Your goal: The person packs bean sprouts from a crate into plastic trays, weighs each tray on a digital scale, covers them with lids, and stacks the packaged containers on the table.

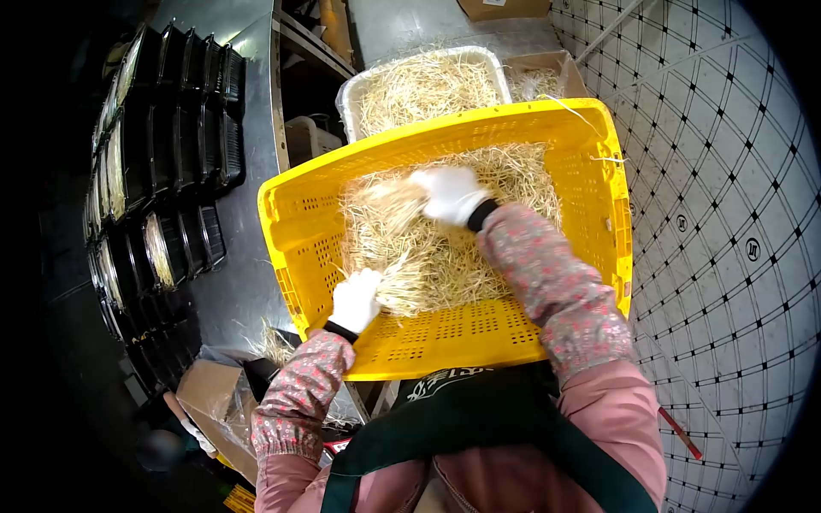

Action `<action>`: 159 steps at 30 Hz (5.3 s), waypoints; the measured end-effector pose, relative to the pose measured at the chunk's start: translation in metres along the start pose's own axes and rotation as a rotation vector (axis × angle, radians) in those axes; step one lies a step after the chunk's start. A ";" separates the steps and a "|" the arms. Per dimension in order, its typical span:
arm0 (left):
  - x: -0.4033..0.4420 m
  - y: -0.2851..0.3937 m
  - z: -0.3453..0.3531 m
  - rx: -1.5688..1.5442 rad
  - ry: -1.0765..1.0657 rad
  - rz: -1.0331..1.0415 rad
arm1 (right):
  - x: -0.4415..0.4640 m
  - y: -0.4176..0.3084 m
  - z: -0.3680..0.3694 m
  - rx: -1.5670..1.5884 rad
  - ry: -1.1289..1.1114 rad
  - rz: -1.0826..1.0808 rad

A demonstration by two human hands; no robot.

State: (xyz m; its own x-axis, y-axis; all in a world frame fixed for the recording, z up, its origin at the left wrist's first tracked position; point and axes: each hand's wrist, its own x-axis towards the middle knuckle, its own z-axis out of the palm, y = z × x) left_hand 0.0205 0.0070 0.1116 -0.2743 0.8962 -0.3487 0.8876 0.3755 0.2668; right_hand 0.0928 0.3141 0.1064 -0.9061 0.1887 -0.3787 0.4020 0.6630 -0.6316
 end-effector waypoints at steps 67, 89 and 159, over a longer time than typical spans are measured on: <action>-0.250 0.015 -0.079 -0.864 1.513 -1.057 | 0.042 -0.041 0.126 -0.510 -0.179 -0.081; -0.351 -0.103 0.057 -1.495 2.200 -1.364 | -0.049 -0.124 0.032 -0.289 0.029 -0.226; -0.703 0.162 0.155 -0.376 1.726 -1.752 | -0.073 -0.520 0.285 -0.926 -0.439 -1.109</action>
State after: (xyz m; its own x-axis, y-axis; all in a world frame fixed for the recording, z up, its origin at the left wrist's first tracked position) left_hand 0.4142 -0.5990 0.2602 -0.4258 -0.8516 0.3056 -0.3626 0.4701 0.8047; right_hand -0.0127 -0.2505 0.2693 -0.5083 -0.8138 -0.2818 -0.8141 0.5608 -0.1510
